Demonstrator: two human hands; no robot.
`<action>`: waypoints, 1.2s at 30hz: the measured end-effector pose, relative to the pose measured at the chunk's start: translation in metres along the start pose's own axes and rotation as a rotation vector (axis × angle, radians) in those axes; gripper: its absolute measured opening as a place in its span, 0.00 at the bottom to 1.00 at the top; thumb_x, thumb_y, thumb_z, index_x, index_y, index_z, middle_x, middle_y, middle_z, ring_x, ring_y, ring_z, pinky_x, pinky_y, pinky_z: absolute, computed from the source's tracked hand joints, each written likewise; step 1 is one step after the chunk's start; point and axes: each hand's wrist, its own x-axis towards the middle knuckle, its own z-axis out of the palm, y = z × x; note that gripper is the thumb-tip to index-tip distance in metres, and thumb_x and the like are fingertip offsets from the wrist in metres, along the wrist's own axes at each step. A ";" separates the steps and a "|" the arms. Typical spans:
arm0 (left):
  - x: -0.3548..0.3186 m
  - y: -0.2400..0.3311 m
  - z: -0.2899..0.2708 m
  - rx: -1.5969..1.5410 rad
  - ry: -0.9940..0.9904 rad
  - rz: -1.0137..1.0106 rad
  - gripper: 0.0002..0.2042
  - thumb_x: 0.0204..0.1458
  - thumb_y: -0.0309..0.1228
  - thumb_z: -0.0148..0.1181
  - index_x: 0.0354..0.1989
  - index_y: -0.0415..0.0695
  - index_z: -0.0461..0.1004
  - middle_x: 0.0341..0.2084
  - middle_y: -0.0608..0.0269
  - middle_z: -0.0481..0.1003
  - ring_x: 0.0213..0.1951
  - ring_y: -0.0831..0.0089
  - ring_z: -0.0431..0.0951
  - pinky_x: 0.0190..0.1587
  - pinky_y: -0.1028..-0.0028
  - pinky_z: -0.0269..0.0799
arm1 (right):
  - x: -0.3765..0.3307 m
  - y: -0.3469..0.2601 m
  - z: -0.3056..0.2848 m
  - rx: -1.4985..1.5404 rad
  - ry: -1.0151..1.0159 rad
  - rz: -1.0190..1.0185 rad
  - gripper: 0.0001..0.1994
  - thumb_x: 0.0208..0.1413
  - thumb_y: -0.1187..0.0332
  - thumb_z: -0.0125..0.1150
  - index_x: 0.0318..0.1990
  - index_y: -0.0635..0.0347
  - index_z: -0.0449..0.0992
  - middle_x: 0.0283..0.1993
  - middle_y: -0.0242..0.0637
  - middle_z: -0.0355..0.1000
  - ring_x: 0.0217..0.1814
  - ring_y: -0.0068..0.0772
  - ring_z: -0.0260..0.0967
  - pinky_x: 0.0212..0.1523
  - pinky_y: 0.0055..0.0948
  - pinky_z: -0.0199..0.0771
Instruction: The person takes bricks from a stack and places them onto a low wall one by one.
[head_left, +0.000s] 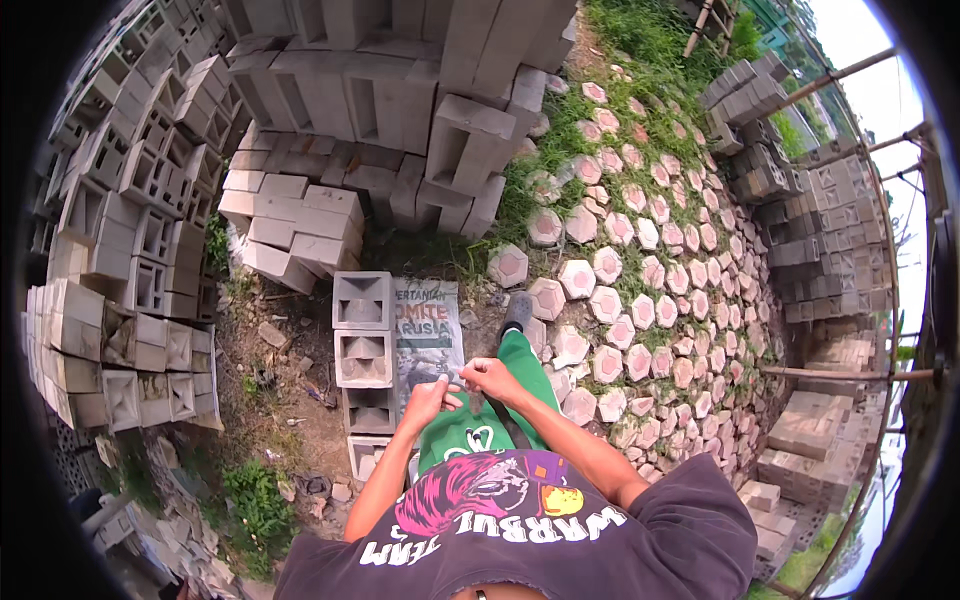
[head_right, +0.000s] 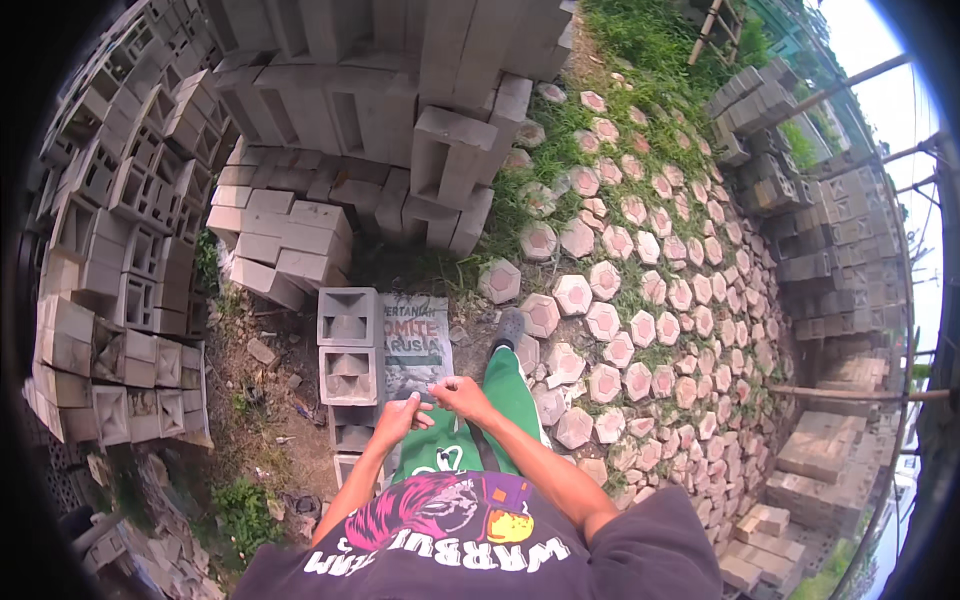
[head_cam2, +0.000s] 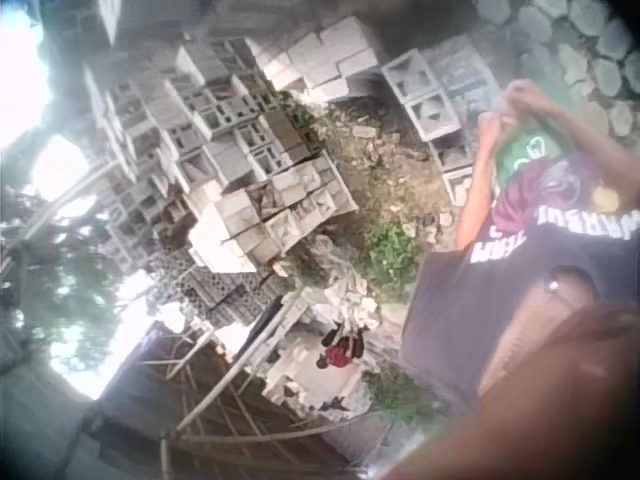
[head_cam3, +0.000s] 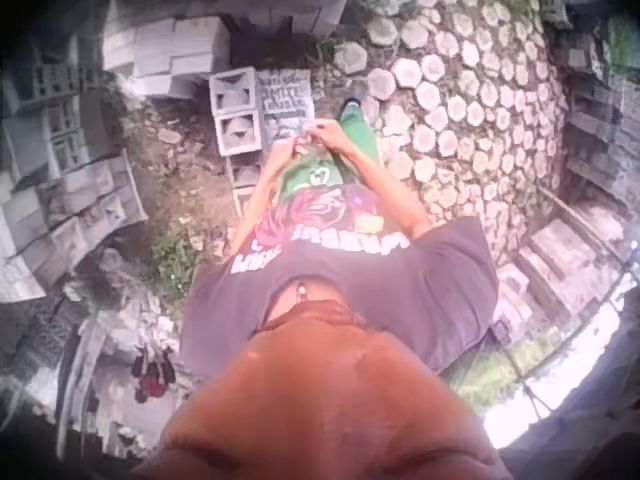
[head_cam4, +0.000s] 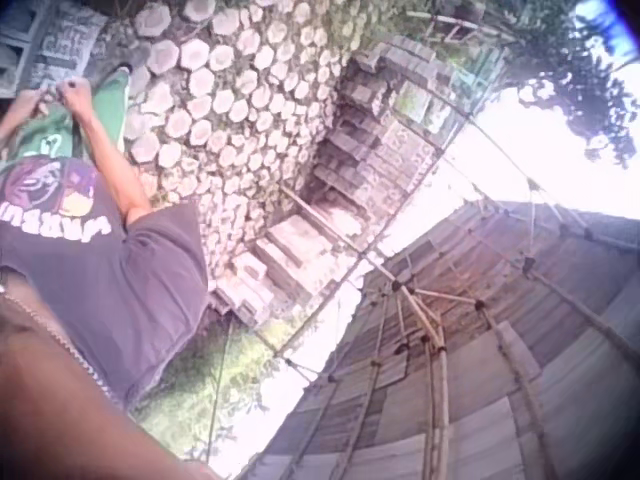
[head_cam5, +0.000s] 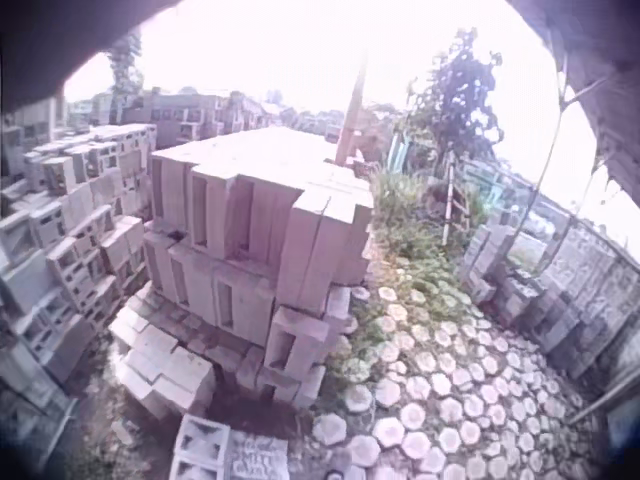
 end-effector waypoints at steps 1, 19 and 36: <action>0.013 0.009 0.008 0.067 -0.057 0.008 0.27 0.62 0.47 0.38 0.45 0.33 0.75 0.26 0.55 0.80 0.27 0.73 0.76 0.34 0.75 0.71 | -0.009 0.001 -0.019 0.046 0.069 -0.029 0.17 0.55 0.55 0.60 0.28 0.61 0.75 0.24 0.27 0.70 0.24 0.16 0.63 0.27 0.19 0.64; 0.195 0.248 0.318 0.568 -0.121 0.442 0.23 0.62 0.44 0.42 0.44 0.35 0.77 0.28 0.60 0.80 0.28 0.81 0.73 0.34 0.79 0.66 | -0.093 -0.046 -0.397 0.351 0.371 -0.335 0.08 0.53 0.69 0.60 0.36 0.64 0.73 0.29 0.31 0.72 0.29 0.20 0.68 0.31 0.21 0.69; 0.312 0.329 0.541 1.075 -0.515 0.457 0.22 0.56 0.47 0.54 0.23 0.38 0.79 0.11 0.65 0.71 0.16 0.82 0.67 0.20 0.75 0.60 | -0.180 0.016 -0.523 0.941 1.021 -0.231 0.24 0.59 0.50 0.53 0.20 0.61 0.73 0.18 0.31 0.68 0.20 0.19 0.66 0.25 0.20 0.63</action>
